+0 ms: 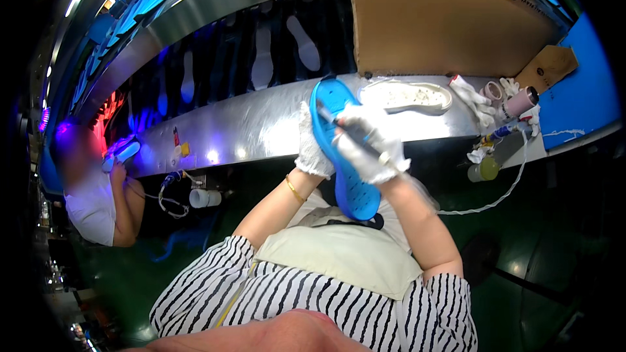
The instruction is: The person reaches for blue shoe soles from a conveyor belt and uses a brush tool to apply a liquid substance across the bottom surface of each sole before placing them on a lower platform.
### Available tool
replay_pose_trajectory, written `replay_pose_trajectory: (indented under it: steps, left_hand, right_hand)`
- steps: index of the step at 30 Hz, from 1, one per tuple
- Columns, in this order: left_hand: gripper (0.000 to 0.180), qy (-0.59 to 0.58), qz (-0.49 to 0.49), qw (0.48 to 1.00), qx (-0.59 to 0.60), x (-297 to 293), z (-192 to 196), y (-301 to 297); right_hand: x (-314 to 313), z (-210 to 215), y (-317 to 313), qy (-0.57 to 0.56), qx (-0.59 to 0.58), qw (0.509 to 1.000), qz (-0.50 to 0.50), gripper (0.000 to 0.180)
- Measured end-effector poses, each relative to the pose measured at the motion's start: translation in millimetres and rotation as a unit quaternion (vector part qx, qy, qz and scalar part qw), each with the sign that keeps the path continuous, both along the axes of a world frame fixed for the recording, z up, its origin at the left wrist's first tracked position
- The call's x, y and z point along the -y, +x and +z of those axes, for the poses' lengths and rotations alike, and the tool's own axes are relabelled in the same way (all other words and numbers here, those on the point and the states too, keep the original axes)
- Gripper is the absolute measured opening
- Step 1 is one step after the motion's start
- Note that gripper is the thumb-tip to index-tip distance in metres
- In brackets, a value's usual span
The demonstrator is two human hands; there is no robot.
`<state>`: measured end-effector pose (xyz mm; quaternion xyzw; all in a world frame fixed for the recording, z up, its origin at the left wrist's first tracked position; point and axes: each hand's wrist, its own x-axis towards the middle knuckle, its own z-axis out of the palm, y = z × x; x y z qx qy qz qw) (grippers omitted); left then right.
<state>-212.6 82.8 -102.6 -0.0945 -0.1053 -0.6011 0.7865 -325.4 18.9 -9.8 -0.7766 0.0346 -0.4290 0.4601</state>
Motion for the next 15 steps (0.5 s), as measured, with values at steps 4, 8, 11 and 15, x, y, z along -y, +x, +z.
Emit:
replay_pose_trajectory:
  steps: [4,8,11,15]
  left_hand:
    - [0.084,0.238,0.083,0.961,0.115,-24,48,-5]
    - [0.082,0.314,0.128,0.917,0.211,-22,51,-2]
    - [0.087,0.003,-0.041,0.999,-0.015,-27,24,16]
    - [0.084,0.217,0.051,0.963,0.154,-40,49,12]
  right_hand:
    - [-5,8,-7,0.126,-0.078,0.989,0.014,0.018]
    - [-15,3,-6,0.137,-0.040,0.989,0.044,0.017]
    - [-22,10,-12,0.035,-0.068,0.995,0.058,0.017]
    - [-16,0,-20,0.061,-0.120,0.991,-0.021,0.019]
